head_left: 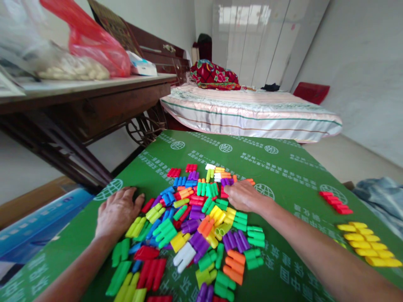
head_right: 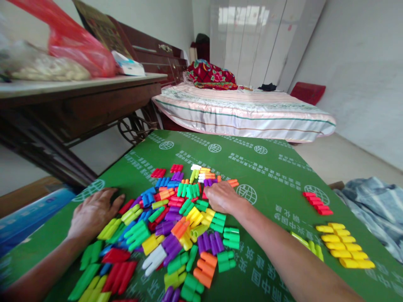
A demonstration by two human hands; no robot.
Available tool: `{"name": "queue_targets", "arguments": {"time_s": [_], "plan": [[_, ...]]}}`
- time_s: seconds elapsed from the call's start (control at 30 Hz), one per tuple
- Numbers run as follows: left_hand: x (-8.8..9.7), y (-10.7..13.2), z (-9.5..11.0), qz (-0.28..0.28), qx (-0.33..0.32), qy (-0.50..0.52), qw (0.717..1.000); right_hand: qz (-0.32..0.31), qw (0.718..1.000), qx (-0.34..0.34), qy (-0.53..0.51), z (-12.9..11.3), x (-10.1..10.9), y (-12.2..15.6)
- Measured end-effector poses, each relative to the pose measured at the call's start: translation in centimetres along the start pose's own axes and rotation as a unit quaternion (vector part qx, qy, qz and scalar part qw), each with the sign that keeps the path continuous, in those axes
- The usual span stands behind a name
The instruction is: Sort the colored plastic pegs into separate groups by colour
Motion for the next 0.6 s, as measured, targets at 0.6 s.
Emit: {"name": "queue_targets", "arguments": {"time_s": [0.6], "plan": [[-0.4, -0.3, -0.2, -0.002, -0.006, -0.017, 1.0, -0.011, 0.995, -0.072, -0.073, 2.6, -0.1, -0.9]]}}
Point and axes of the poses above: each hand's wrist, its own y-axis away from the middle knuckle, its own x-axis out of the back of the hand, z = x × y, the point moved 8 cm from there along -y, towards the middle knuckle, and after that the axes turned 1 degree about -z, right-handed, at the moved point
